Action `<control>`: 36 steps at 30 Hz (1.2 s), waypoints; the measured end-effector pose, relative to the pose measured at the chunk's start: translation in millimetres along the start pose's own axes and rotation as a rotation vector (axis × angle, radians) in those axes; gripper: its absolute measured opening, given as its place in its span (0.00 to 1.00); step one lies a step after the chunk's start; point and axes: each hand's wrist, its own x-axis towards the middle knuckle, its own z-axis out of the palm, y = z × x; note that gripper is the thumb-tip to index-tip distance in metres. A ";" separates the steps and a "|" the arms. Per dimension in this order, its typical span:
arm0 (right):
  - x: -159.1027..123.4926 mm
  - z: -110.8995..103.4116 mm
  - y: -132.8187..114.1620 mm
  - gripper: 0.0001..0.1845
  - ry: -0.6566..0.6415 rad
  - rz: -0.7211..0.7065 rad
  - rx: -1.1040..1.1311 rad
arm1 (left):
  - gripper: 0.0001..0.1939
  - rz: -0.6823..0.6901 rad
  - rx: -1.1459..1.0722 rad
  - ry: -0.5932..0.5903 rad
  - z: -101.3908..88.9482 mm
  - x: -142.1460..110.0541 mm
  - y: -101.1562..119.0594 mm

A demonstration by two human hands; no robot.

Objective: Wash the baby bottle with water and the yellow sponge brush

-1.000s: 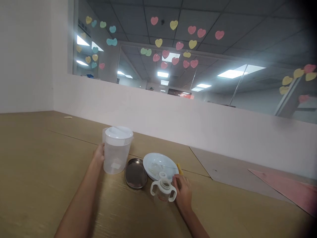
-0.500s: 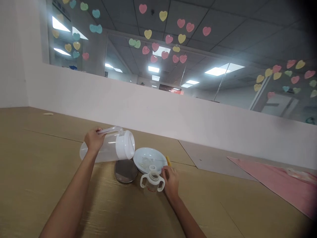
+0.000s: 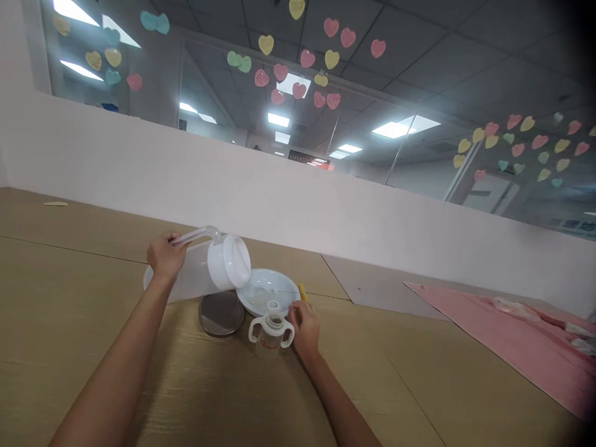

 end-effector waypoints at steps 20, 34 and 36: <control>-0.4 -2.4 -3.2 0.15 0.054 0.118 0.177 | 0.10 0.082 0.028 0.012 -1.0 -6.9 12.5; -0.5 -1.4 -1.8 0.14 0.057 0.088 0.181 | 0.11 0.045 0.032 0.012 9.3 -5.4 -1.6; -0.5 -0.9 -0.5 0.14 0.056 0.082 0.178 | 0.12 0.001 0.008 0.001 11.0 -3.8 -7.2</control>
